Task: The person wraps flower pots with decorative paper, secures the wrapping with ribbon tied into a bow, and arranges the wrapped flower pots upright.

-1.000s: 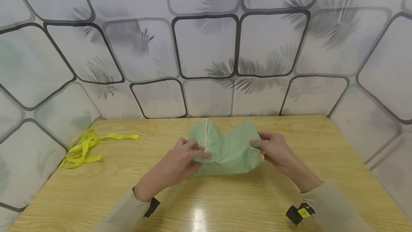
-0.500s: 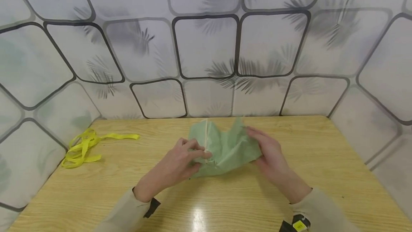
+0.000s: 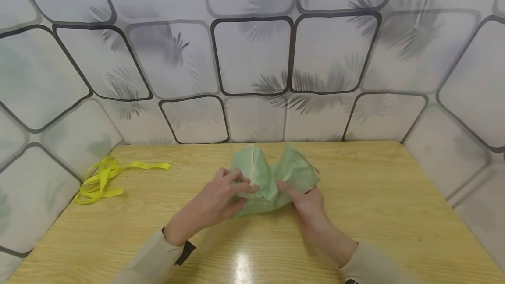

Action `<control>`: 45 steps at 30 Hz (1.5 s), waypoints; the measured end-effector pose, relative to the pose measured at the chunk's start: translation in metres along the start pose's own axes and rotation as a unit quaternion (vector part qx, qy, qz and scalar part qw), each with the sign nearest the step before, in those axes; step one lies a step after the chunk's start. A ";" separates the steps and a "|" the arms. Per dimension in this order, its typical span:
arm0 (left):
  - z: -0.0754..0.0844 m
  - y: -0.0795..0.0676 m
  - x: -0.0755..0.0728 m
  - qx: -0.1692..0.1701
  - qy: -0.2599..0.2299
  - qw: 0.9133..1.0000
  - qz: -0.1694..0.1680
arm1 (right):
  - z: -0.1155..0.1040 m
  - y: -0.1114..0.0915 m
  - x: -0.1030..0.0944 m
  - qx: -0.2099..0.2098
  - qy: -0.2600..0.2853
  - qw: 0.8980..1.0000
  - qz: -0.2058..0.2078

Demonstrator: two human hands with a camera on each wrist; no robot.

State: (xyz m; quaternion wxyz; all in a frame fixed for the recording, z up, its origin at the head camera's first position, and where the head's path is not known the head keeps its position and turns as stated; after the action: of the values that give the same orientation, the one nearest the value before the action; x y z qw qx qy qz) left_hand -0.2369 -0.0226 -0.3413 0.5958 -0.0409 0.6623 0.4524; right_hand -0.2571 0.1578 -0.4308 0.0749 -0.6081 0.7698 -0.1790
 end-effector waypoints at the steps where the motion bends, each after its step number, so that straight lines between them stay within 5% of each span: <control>1: 0.000 0.000 0.000 -0.002 0.000 1.000 -0.001 | 0.002 -0.001 0.003 -0.004 -0.004 1.000 -0.002; 16: 0.000 0.002 0.001 0.003 0.006 1.000 0.000 | 0.012 -0.014 0.024 -0.008 0.033 0.999 0.001; 22: -0.002 0.000 0.002 0.001 -0.006 1.000 -0.001 | 0.003 -0.021 0.027 -0.068 -0.062 0.996 0.017; 26: -0.002 0.000 0.003 -0.003 -0.004 1.000 -0.010 | -0.010 -0.025 0.031 -0.153 -0.145 0.977 0.021; 34: -0.002 0.002 0.002 -0.003 -0.004 1.000 0.000 | -0.024 -0.038 0.059 -0.276 -0.176 0.942 -0.066; 40: -0.004 0.003 -0.001 0.005 0.008 1.000 0.011 | -0.026 -0.047 0.067 -0.349 -0.231 0.905 -0.079; 45: -0.012 0.004 0.000 -0.025 0.012 1.000 -0.001 | -0.027 -0.052 0.074 -0.411 -0.285 0.861 -0.089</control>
State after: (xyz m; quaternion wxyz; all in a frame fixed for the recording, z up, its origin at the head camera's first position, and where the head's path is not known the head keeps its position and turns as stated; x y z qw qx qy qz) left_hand -0.2480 -0.0278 -0.3400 0.5869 -0.0624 0.6581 0.4675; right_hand -0.2375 0.0811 -0.3796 0.0178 -0.6743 0.6610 0.3288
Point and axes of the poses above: each hand's wrist, its own y-axis towards the middle knuckle, its own x-axis out of the palm, z = x × y, the point moved 9 cm from there along y, towards the middle knuckle, and after that the axes turned 11 degrees about z, right-handed, at the moved point
